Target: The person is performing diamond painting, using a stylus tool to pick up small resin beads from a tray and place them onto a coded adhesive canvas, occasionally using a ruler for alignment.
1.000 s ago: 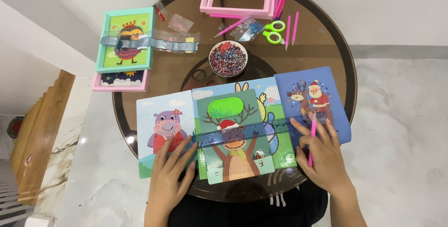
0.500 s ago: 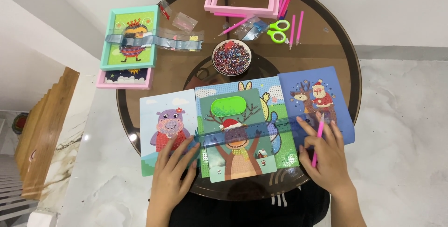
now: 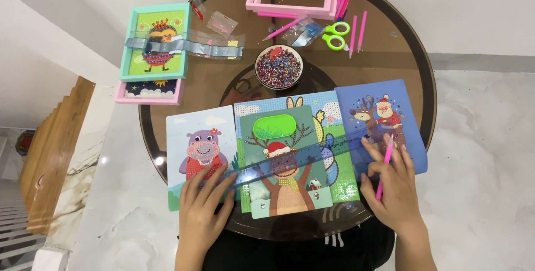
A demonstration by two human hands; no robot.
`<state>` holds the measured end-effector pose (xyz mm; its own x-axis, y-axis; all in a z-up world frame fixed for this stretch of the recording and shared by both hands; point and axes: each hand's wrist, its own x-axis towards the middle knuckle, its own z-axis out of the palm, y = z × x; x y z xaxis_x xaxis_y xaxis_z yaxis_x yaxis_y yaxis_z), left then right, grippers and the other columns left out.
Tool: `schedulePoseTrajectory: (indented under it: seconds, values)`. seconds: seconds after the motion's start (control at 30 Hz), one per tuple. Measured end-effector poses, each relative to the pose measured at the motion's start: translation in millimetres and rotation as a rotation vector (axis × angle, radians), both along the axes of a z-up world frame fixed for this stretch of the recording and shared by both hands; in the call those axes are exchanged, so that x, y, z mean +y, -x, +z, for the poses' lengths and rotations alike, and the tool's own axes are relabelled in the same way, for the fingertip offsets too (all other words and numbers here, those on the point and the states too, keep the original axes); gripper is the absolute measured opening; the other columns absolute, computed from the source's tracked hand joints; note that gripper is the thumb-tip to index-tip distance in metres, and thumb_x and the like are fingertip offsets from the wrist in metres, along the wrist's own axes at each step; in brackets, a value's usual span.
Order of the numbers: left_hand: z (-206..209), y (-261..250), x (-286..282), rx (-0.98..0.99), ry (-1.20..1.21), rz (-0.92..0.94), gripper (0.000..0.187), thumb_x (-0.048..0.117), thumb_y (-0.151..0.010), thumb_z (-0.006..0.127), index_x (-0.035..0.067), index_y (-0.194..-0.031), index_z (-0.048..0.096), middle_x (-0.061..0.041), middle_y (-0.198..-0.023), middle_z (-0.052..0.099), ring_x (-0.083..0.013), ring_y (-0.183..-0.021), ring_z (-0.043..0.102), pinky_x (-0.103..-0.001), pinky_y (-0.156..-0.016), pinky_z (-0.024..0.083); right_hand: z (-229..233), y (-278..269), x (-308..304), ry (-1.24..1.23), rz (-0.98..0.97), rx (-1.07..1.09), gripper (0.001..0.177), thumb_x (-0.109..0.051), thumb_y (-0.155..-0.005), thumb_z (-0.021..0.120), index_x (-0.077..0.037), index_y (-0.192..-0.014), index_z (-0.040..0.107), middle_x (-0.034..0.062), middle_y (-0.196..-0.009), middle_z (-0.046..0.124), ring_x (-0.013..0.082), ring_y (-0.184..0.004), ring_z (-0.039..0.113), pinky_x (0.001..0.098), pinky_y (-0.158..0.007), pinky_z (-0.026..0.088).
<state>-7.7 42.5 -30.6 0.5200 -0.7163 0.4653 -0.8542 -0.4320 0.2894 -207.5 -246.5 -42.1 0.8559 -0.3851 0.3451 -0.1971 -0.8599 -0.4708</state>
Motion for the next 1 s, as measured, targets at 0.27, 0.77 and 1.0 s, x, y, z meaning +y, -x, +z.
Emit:
schedulePoseTrajectory:
  seconds: [0.27,0.77,1.0]
  values:
    - [2.5,-3.7,-0.1,0.189,0.086,-0.111,0.036,0.009,-0.089,0.059,0.014,-0.124,0.058,-0.006,-0.133,0.056,-0.0321,-0.13,0.046,-0.047,-0.103,0.042,-1.7,1.0,1.1,-0.018,-0.028,0.011,0.015,-0.013,-0.086,0.051,-0.01,-0.079,0.037,0.008,-0.144,0.048,0.0404,-0.146,0.028,0.0528,-0.119,0.013]
    - [2.9,-3.1,6.9,0.189,0.206,-0.179,0.031,0.011,-0.085,0.061,0.012,-0.116,0.063,-0.008,-0.126,0.06,-0.0381,-0.128,0.045,-0.052,-0.107,0.041,-3.6,6.4,3.3,-0.039,0.044,-0.119,0.023,-0.02,-0.088,0.051,-0.012,-0.075,0.034,0.0112,-0.139,0.05,0.0411,-0.144,0.032,0.0549,-0.121,0.013]
    - [7.7,2.2,7.8,0.182,0.034,-0.207,0.06,0.051,-0.074,0.077,0.021,-0.123,0.061,-0.003,-0.135,0.054,-0.0356,-0.133,0.042,-0.056,-0.104,0.037,-16.2,14.8,-2.0,0.014,0.099,-0.077,0.06,-0.058,-0.054,0.075,-0.018,-0.08,0.04,0.0034,-0.141,0.049,0.0356,-0.146,0.03,0.0562,-0.122,0.009]
